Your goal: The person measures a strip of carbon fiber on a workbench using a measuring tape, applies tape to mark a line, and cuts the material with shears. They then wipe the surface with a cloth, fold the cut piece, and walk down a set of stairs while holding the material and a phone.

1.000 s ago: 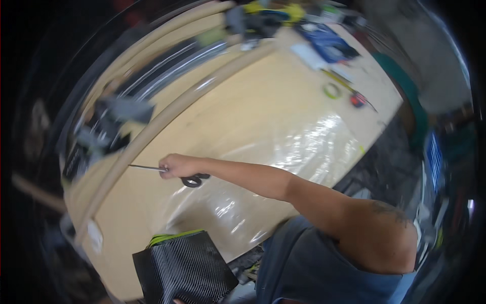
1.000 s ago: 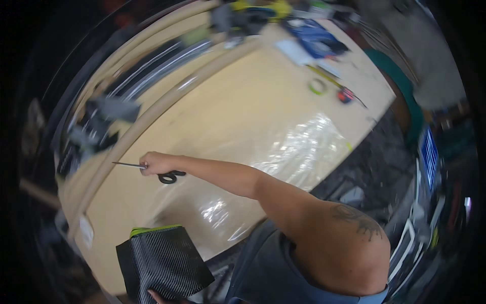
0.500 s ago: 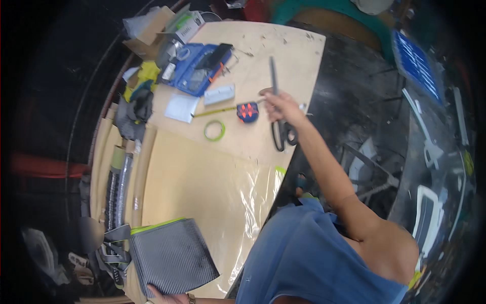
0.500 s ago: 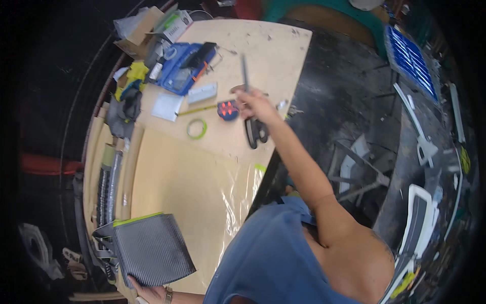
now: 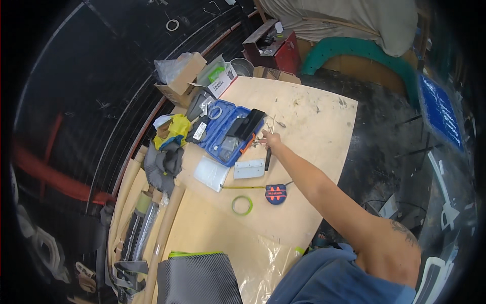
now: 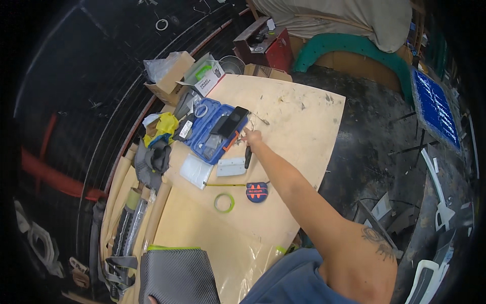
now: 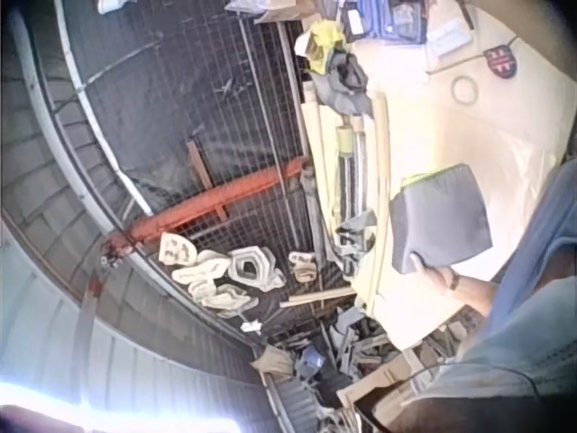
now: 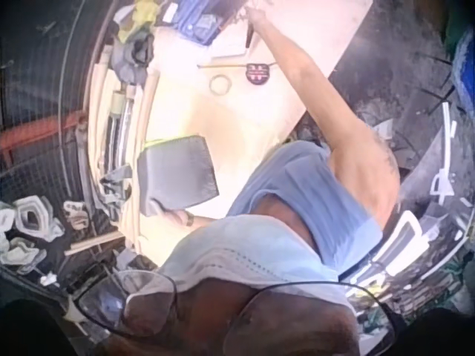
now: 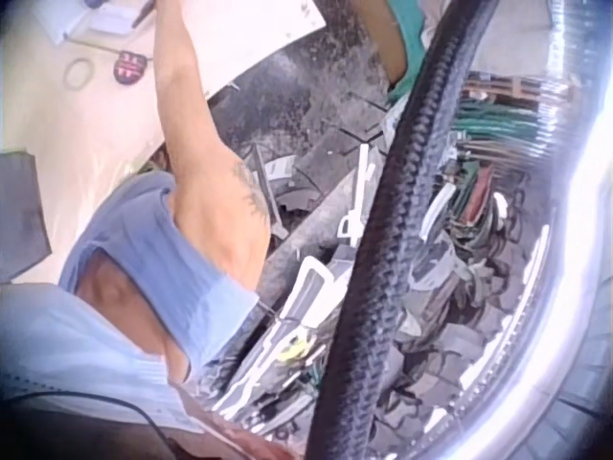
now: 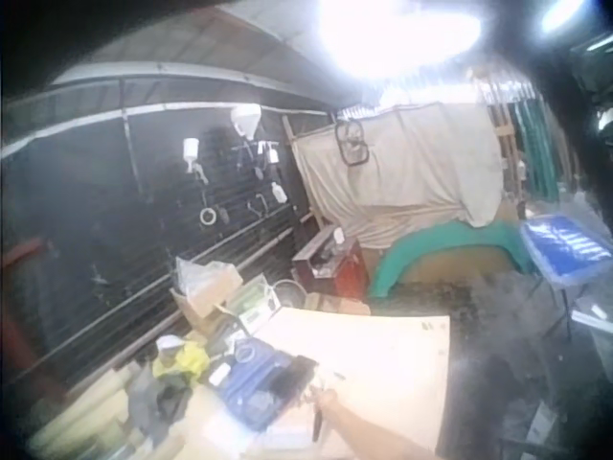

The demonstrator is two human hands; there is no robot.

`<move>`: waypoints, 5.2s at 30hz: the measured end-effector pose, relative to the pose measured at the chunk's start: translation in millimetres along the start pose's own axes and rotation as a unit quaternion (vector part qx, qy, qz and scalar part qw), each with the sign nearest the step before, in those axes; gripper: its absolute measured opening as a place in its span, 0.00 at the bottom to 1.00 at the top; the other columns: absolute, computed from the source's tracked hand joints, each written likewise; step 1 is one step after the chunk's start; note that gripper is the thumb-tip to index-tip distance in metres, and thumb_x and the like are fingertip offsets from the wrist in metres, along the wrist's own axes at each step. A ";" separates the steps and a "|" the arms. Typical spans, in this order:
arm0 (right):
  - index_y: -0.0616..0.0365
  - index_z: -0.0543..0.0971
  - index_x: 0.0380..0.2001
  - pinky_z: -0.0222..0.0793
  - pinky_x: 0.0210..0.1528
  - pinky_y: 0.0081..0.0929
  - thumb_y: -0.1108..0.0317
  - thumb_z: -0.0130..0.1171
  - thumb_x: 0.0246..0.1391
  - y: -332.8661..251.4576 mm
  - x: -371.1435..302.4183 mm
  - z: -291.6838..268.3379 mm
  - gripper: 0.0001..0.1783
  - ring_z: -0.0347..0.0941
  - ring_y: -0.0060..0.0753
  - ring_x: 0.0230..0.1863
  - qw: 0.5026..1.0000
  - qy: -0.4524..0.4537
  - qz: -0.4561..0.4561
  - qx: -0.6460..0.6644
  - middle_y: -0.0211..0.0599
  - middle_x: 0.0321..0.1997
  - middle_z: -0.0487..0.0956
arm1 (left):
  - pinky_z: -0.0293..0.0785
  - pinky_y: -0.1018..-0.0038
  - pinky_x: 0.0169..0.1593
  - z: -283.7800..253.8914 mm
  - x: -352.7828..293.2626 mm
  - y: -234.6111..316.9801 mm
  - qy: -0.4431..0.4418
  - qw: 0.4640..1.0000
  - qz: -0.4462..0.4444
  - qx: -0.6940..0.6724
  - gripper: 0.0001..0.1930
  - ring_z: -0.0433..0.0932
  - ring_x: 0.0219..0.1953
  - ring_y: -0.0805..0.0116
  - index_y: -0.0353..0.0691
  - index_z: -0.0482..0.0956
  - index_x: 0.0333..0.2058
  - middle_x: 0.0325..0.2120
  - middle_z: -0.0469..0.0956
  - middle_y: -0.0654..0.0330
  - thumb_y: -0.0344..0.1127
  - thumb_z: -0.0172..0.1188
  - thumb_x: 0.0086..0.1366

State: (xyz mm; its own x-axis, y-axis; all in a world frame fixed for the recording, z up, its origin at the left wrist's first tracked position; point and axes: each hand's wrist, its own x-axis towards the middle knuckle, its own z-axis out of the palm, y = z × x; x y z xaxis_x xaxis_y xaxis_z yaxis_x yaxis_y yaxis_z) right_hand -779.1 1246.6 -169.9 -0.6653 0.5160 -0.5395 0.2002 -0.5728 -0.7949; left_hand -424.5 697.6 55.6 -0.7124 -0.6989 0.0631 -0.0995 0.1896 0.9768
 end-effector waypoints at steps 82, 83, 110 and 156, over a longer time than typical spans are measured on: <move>0.64 0.77 0.48 0.75 0.48 0.31 0.45 0.56 0.57 -106.0 -137.9 -640.1 0.30 0.80 0.34 0.42 0.955 -0.180 0.023 0.234 0.44 0.44 0.81 | 0.64 0.64 0.58 757.2 -406.6 241.5 -0.759 0.616 -0.111 -0.179 0.25 0.70 0.54 0.57 0.30 0.74 0.51 0.54 0.72 0.52 0.44 0.62 0.62; 0.64 0.77 0.48 0.74 0.48 0.29 0.46 0.58 0.56 -104.8 -130.9 -647.9 0.31 0.79 0.32 0.42 0.957 -0.168 0.041 0.234 0.43 0.45 0.81 | 0.64 0.64 0.58 769.7 -430.6 246.2 -0.774 0.595 -0.122 -0.177 0.25 0.70 0.54 0.57 0.30 0.74 0.51 0.54 0.72 0.52 0.44 0.62 0.62; 0.66 0.72 0.49 0.78 0.42 0.37 0.43 0.54 0.58 -486.2 269.2 -899.5 0.33 0.81 0.42 0.36 0.941 -0.189 -0.001 0.279 0.52 0.41 0.80 | 0.71 0.63 0.52 1322.8 -709.6 246.8 -0.764 0.642 -0.069 -0.017 0.27 0.75 0.46 0.59 0.32 0.70 0.53 0.48 0.75 0.52 0.38 0.67 0.58; 0.68 0.69 0.54 0.77 0.39 0.30 0.42 0.53 0.56 -873.1 449.6 -1325.0 0.38 0.79 0.40 0.43 0.555 0.449 -0.525 0.464 0.52 0.46 0.78 | 0.66 0.71 0.55 1692.3 -1764.4 348.9 -0.988 -0.065 0.070 0.118 0.22 0.74 0.49 0.68 0.33 0.70 0.53 0.49 0.75 0.59 0.27 0.63 0.60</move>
State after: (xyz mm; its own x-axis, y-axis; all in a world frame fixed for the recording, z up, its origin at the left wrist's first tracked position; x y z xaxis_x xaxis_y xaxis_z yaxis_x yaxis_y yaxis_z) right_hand -300.2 2822.6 -86.5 0.6441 0.7467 -0.1661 -0.6923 0.4767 -0.5417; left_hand -377.7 3163.9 -61.1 0.7888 0.5497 -0.2751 0.1711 0.2335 0.9572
